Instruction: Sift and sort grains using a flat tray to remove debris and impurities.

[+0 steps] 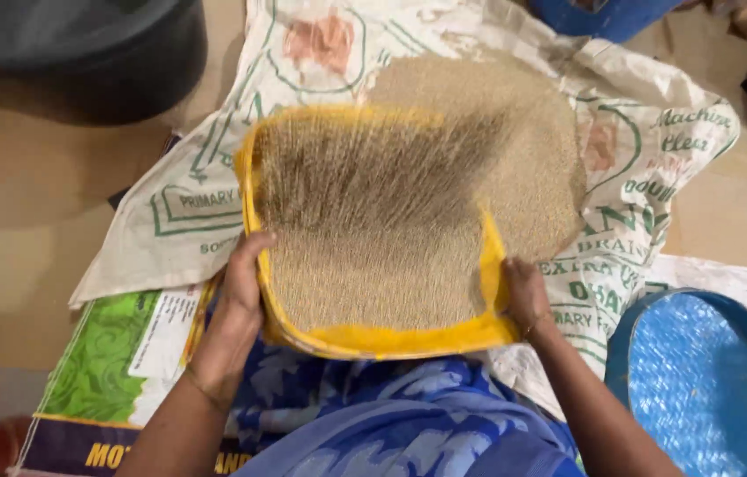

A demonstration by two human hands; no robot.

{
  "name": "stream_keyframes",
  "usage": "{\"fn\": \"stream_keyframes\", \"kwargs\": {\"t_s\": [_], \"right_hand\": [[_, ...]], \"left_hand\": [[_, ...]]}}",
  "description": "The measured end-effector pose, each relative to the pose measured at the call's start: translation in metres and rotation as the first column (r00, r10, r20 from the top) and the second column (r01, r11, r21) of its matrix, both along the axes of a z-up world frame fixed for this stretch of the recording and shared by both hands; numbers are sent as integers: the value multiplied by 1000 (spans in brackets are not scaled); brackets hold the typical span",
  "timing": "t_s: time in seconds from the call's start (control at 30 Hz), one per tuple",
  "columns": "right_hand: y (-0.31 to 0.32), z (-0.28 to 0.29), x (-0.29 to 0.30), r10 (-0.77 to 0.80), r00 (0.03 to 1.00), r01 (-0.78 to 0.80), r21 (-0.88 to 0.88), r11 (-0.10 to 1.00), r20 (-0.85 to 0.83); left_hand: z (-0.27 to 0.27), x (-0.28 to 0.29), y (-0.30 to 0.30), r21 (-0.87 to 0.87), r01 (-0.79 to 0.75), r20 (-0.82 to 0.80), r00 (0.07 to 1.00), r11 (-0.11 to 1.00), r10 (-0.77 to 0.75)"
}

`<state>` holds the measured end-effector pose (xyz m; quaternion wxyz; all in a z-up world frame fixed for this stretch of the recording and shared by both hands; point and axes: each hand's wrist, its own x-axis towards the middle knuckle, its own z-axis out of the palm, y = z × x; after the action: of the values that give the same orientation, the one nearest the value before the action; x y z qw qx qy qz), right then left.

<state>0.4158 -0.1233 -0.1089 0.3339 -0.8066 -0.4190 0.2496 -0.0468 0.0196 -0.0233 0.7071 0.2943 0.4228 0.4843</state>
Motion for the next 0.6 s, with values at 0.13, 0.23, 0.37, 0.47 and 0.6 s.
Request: {"fn": "stream_keyframes", "kwargs": {"t_s": [0.13, 0.23, 0.37, 0.47, 0.6], "right_hand": [[-20, 42, -15, -79, 976, 75, -30, 997, -202], [-11, 96, -39, -127, 914, 207, 175, 963, -385], [13, 82, -20, -151, 944, 259, 372, 891, -294], [29, 71, 10, -167, 986, 161, 267, 950, 0], [6, 65, 12, -217, 974, 224, 138, 965, -62]], "left_hand": [[22, 11, -12, -262, 58, 89, 995, 963, -35], [81, 29, -8, 56, 89, 51, 994, 994, -92], [131, 53, 30, 595, 180, -29, 979, 783, -203], [56, 74, 67, 351, 173, 25, 981, 920, -194], [-31, 79, 45, 270, 148, 75, 982, 951, -174]]}}
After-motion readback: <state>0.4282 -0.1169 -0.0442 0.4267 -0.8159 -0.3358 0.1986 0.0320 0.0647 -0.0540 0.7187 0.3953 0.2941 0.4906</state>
